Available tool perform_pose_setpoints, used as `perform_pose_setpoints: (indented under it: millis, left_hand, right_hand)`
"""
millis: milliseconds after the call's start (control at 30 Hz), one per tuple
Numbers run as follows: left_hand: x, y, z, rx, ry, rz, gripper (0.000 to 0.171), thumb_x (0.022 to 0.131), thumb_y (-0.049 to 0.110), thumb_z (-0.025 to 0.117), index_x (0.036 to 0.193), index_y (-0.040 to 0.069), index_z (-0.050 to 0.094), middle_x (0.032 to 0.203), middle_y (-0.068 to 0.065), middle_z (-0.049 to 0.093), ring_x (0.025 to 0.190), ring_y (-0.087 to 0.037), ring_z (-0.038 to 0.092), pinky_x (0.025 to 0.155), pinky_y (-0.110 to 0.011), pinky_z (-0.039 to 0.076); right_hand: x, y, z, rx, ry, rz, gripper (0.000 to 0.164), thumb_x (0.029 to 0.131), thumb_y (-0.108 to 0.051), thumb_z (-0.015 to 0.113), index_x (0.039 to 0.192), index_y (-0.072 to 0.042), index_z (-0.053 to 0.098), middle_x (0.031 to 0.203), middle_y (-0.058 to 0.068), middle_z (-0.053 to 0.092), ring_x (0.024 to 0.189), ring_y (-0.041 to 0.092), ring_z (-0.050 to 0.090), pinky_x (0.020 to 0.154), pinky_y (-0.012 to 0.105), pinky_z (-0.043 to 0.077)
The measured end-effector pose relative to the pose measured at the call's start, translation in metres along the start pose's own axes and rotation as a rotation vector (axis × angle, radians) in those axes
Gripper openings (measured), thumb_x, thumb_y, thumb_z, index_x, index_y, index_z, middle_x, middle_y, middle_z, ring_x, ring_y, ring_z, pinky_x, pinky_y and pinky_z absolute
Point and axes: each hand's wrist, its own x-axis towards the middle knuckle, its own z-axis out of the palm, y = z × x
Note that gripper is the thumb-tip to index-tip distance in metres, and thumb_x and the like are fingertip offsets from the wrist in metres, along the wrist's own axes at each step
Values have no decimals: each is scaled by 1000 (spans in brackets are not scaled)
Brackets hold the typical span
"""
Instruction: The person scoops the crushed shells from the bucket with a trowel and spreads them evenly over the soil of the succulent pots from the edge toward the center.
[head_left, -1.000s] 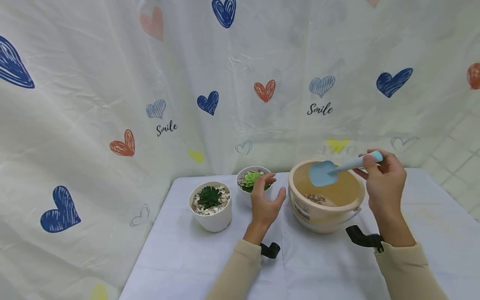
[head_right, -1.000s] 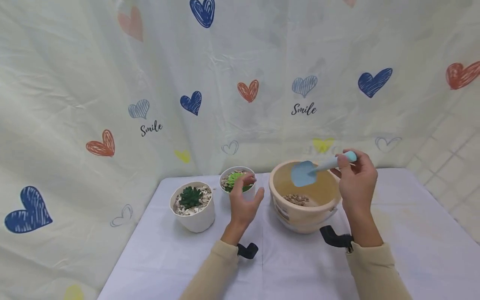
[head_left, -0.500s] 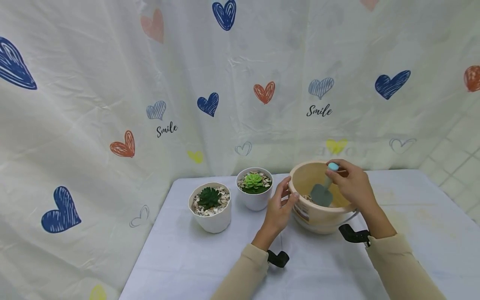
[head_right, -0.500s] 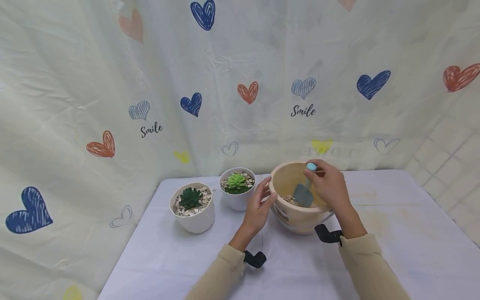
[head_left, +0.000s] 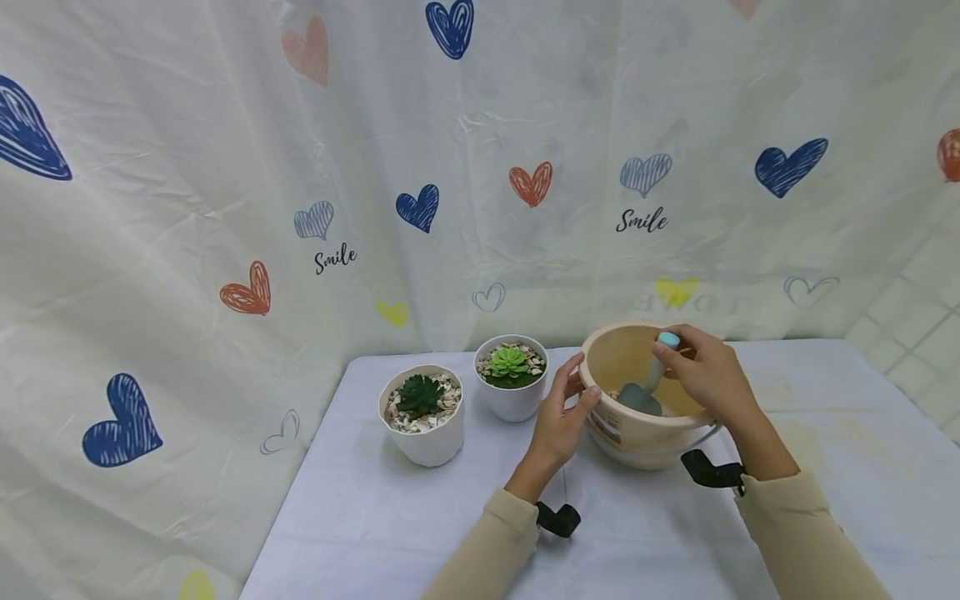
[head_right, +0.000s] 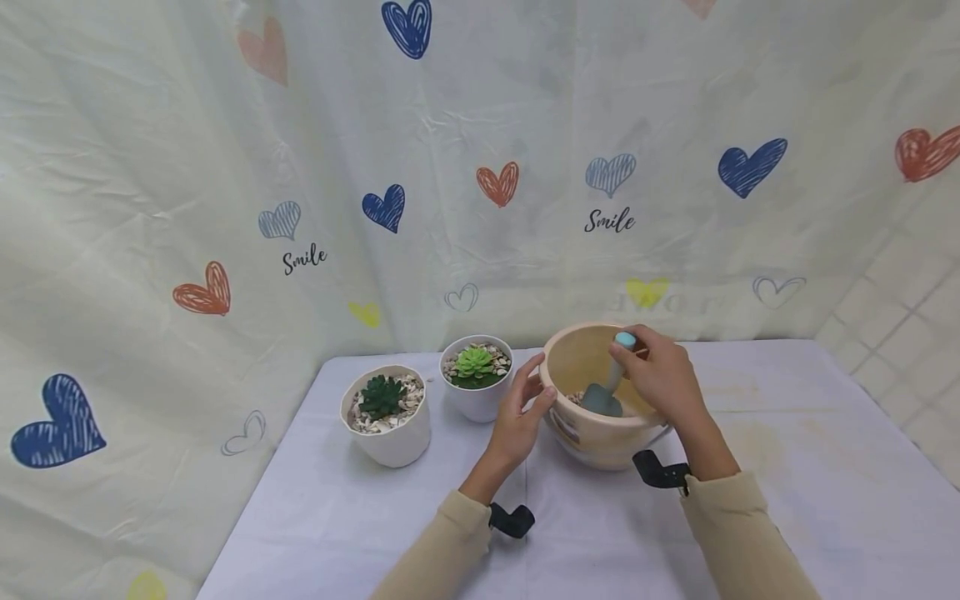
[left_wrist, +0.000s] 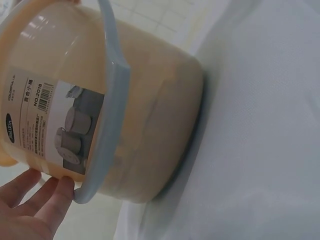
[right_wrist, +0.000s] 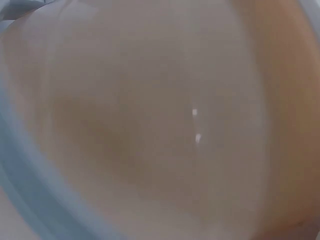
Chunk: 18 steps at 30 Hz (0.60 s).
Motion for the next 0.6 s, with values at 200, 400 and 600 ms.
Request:
perform_pose_setpoints:
  millis: [200, 400, 600]
  left_hand:
    - [0, -2, 1, 20, 12, -2, 53, 103, 45, 54, 153, 49, 35, 146, -5, 61, 133, -14, 57, 103, -35, 52]
    - [0, -3, 1, 19, 10, -9, 54, 103, 47, 54, 153, 49, 35, 147, -6, 60, 133, -14, 56, 102, -36, 52]
    - [1, -3, 1, 18, 10, -3, 54, 103, 48, 53, 154, 49, 35, 147, -6, 60, 133, -15, 56, 102, -36, 52]
  right_hand:
    - [1, 1, -3, 70, -51, 3, 43, 107, -35, 53, 131, 0, 58, 119, 21, 63, 91, 11, 65, 75, 27, 62]
    - [1, 3, -6, 136, -55, 16, 47, 107, -38, 52, 131, 2, 57, 120, 20, 63, 90, 1, 64, 76, 29, 62]
    - [3, 6, -9, 306, 6, 30, 37, 106, -34, 55, 123, -2, 59, 98, -8, 67, 86, 0, 68, 73, 30, 63]
